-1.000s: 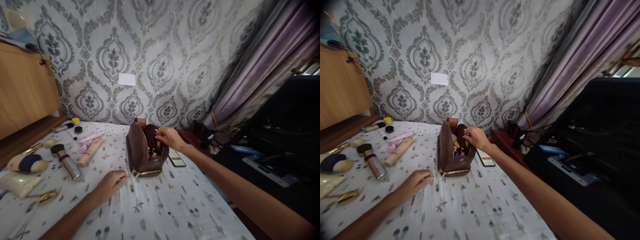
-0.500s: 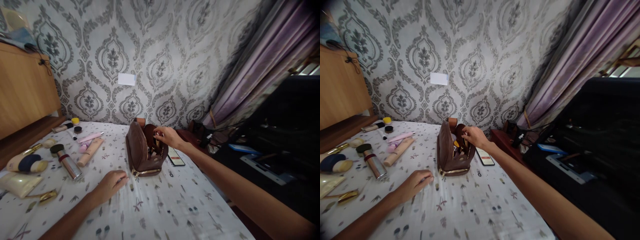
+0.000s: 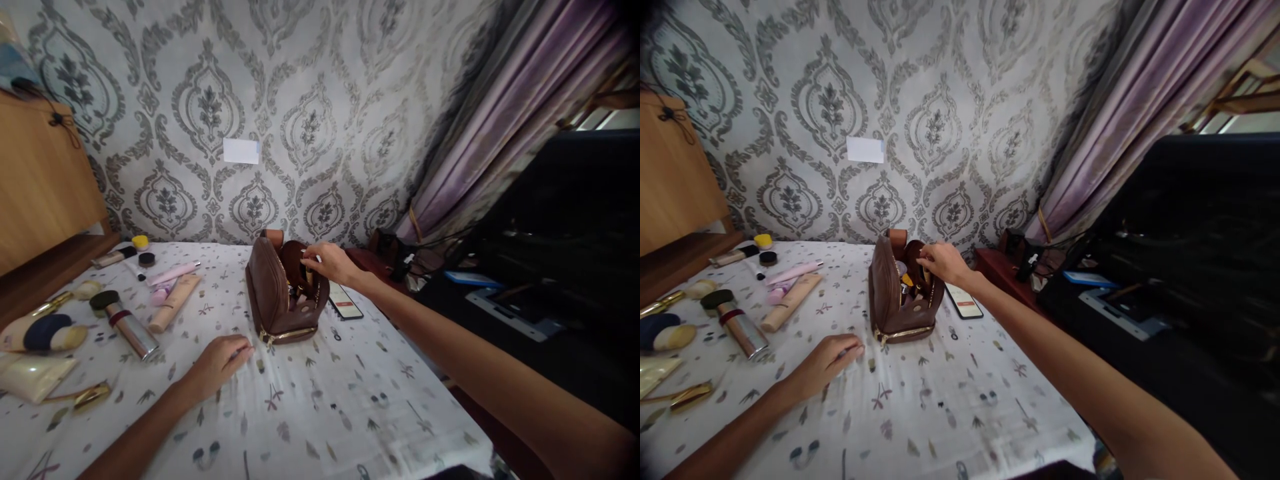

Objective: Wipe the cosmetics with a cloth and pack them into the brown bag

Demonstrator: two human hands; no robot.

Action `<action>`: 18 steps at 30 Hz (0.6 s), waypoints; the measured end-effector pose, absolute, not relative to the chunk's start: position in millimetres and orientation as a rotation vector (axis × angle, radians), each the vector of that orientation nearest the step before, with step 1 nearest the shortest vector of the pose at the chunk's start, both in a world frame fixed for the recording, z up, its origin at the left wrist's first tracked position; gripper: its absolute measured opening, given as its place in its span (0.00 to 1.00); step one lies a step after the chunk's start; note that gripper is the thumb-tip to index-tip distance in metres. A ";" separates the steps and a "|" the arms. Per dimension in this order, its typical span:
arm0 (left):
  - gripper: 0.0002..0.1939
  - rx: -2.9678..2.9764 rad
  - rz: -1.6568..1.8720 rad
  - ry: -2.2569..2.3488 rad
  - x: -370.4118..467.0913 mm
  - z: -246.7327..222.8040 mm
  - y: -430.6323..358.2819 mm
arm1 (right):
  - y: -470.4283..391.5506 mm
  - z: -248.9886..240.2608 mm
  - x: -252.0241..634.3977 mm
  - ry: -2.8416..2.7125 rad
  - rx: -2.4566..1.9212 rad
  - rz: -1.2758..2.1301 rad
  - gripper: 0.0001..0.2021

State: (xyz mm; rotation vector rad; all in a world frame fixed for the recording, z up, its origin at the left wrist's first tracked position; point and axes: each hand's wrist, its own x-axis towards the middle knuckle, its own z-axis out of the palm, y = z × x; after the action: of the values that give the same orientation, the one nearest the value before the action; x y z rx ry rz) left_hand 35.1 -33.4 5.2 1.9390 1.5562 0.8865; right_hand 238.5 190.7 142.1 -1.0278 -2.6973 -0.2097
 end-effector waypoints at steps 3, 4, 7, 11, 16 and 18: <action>0.20 1.941 0.903 1.553 35.0 6.3 -34.0 | 190.8 142.2 239.8 -2.695 -1.024 -0.209 0.11; 0.20 1.941 0.911 1.550 34.8 6.6 -34.1 | 190.5 142.2 240.1 -2.694 -1.024 -0.197 0.11; 0.21 1.926 0.933 1.553 33.9 7.2 -33.9 | 189.3 141.8 240.5 -2.679 -1.040 -0.172 0.12; 0.21 1.898 0.958 1.597 31.9 6.8 -33.1 | 189.0 140.4 241.1 -2.645 -1.040 -0.157 0.13; 0.21 1.894 0.994 1.604 29.9 5.8 -33.1 | 189.9 136.8 242.4 -2.632 -1.037 -0.149 0.13; 0.21 1.899 0.993 1.603 29.3 4.7 -32.7 | 190.0 135.5 242.8 -2.649 -1.040 -0.174 0.13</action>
State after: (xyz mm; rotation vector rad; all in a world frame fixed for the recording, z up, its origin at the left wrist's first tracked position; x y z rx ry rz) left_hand 29.3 -32.7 4.7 1.8985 1.6026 0.9931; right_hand 242.8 190.0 135.5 -1.0397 -2.6491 -0.1745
